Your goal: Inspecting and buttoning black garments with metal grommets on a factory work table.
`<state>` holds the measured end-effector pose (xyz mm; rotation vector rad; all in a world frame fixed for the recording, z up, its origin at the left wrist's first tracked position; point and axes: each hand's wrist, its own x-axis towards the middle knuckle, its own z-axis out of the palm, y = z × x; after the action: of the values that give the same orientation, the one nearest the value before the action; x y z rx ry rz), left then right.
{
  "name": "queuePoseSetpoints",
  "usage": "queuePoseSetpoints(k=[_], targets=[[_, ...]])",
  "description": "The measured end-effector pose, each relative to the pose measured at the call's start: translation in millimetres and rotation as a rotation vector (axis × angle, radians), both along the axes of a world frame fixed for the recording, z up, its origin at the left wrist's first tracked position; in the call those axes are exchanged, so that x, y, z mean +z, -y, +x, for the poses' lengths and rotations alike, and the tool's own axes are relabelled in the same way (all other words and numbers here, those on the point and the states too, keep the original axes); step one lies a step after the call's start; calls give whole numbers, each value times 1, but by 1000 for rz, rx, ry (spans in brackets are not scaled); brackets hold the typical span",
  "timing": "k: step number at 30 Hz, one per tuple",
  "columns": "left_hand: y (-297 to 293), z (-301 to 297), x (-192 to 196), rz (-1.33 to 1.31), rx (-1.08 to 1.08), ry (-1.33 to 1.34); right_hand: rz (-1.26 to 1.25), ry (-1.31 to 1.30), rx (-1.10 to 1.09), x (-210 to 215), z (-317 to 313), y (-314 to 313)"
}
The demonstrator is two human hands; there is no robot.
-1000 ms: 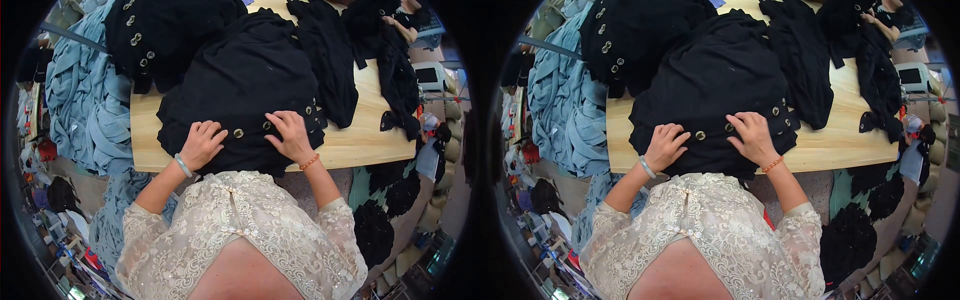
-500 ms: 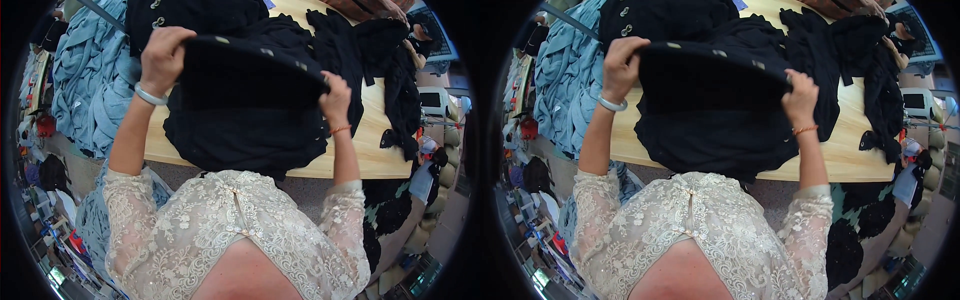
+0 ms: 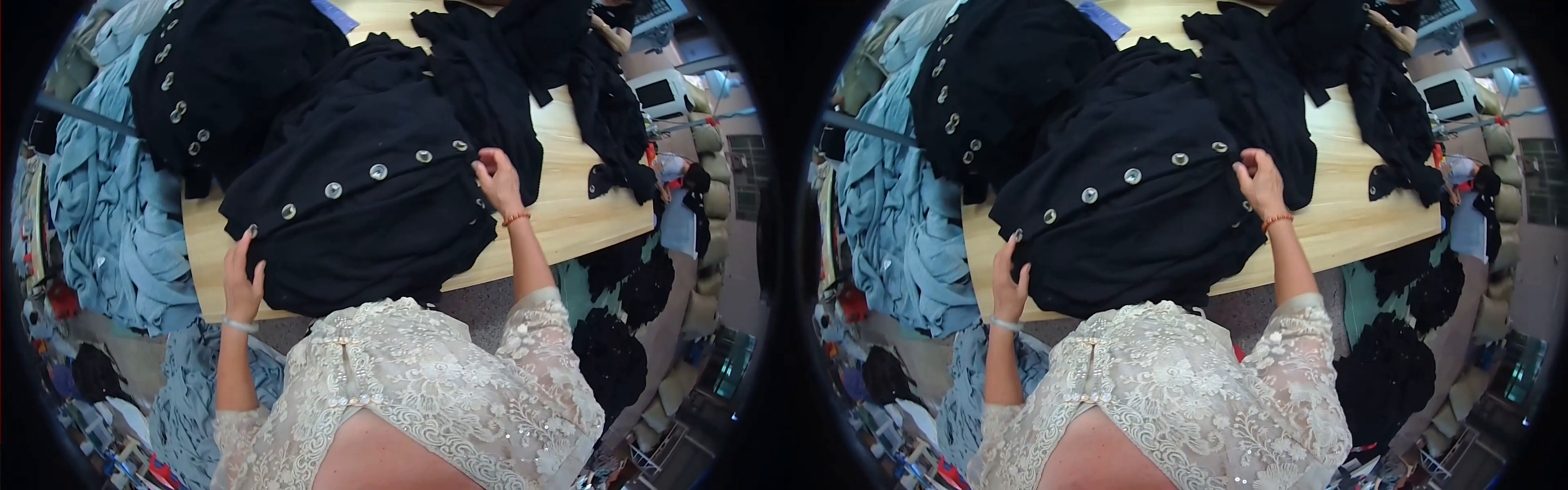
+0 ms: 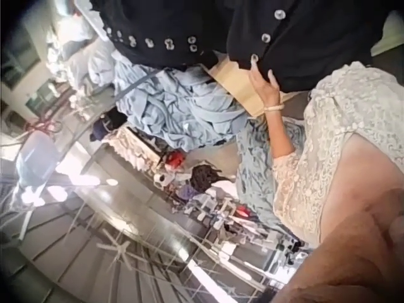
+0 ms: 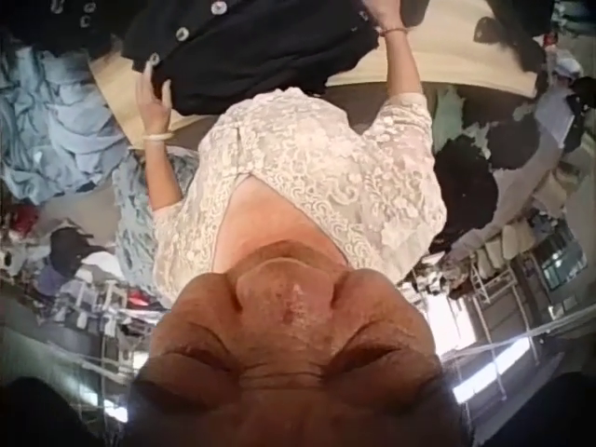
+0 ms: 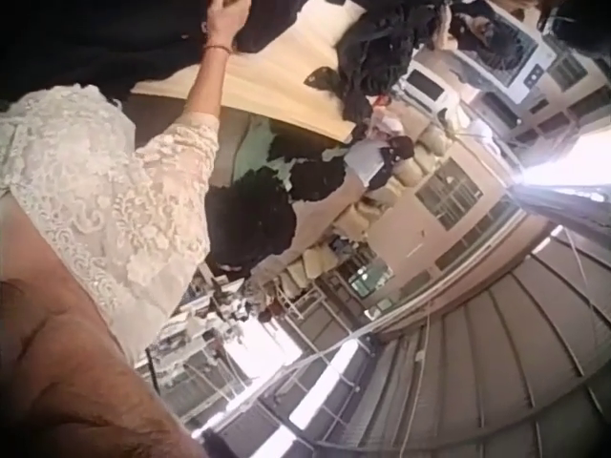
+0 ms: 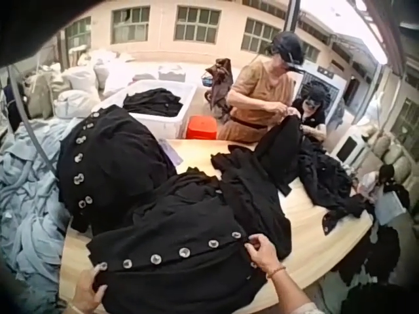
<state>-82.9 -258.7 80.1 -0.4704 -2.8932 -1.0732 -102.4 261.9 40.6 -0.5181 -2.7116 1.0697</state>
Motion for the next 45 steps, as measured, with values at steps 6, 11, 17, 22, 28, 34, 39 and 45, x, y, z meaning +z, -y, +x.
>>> queuePoseSetpoints(k=[6,11,17,22,28,34,39,45], targets=[[15,0,-23,475,209,435,-382,108,54,-22,25,28],[28,-8,-12,547,229,473,-614,40,75,-3,38,39],[8,-12,19,567,118,479,-429,-314,40,49,40,1],[-22,-18,-1,572,193,413,786,-19,-21,70,4,32],[-20,-5,6,496,157,367,-279,-304,669,80,6,219],[-19,-1,8,653,185,333,-554,24,844,60,-4,319],[-11,9,0,552,163,211,-425,140,801,42,-1,315],[-4,-21,-3,616,114,160,-229,-19,814,41,8,310]])
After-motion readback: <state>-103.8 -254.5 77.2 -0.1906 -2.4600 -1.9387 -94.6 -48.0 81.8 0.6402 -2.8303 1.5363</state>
